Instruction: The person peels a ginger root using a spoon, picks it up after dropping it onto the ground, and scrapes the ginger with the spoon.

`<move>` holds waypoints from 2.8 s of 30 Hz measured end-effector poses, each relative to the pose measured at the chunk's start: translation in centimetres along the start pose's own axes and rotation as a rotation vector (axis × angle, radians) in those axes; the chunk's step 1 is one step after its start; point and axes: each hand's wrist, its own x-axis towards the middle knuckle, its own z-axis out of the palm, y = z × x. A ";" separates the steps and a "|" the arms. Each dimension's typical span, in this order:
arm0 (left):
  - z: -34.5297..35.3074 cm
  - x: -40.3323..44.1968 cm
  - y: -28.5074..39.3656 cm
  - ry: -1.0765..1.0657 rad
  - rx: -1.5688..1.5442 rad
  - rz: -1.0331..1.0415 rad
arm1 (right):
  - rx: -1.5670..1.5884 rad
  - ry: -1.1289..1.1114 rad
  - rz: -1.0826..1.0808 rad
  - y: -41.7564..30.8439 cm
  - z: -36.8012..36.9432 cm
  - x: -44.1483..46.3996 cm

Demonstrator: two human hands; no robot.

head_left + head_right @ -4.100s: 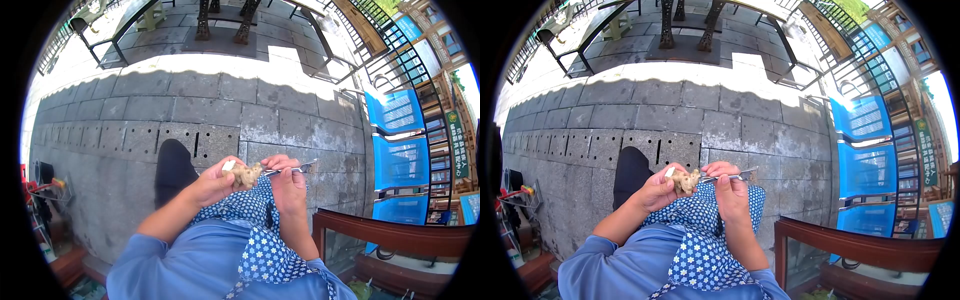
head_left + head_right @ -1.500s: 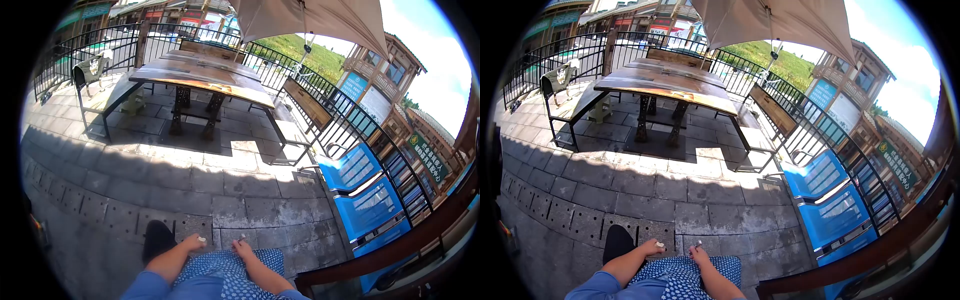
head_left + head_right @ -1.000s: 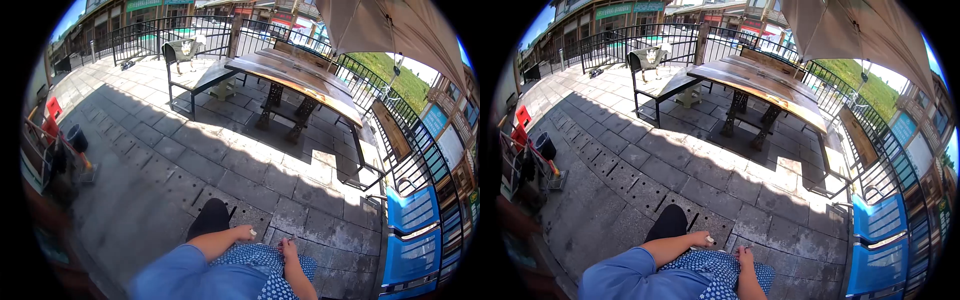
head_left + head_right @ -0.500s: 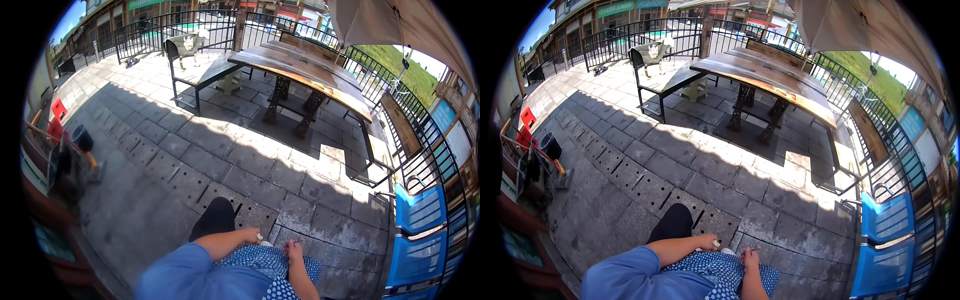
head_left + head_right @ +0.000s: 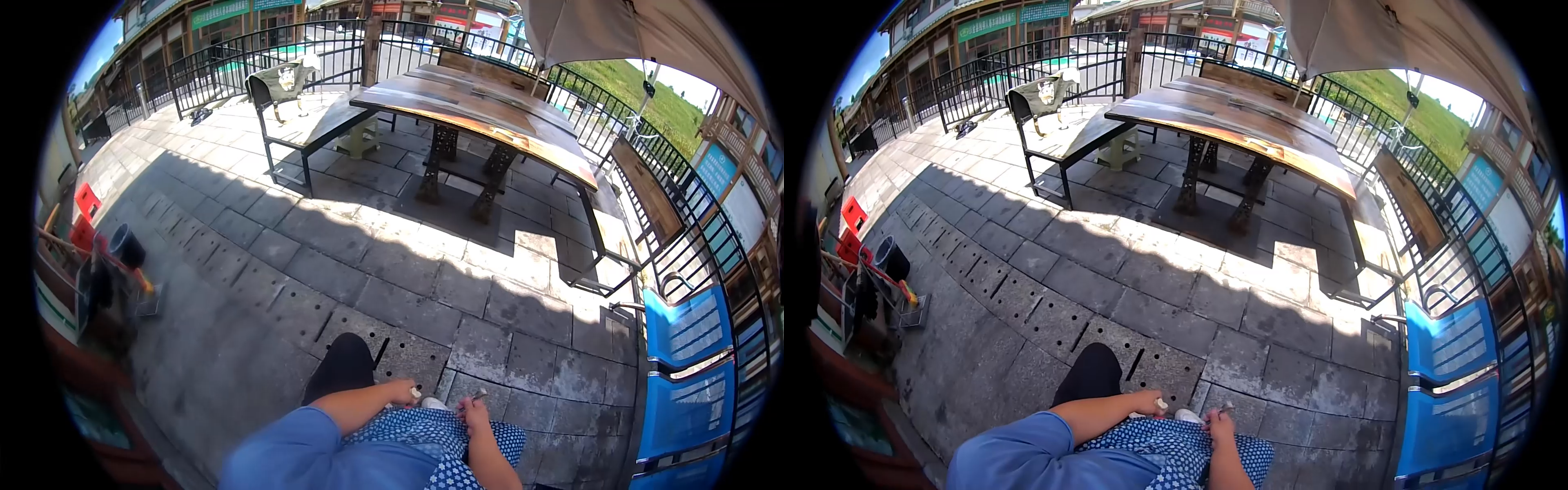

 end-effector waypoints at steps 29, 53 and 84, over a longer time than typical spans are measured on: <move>-0.5 -0.7 0.4 0.016 -0.051 0.019 | 0.017 -0.050 0.016 0.1 0.0 0.1; -0.4 -0.7 0.3 0.001 -0.017 0.012 | -0.013 -0.045 -0.009 -1.1 0.0 -1.0; -0.4 -0.7 0.3 0.020 -0.023 0.020 | 0.025 -0.066 0.017 1.0 -0.4 0.6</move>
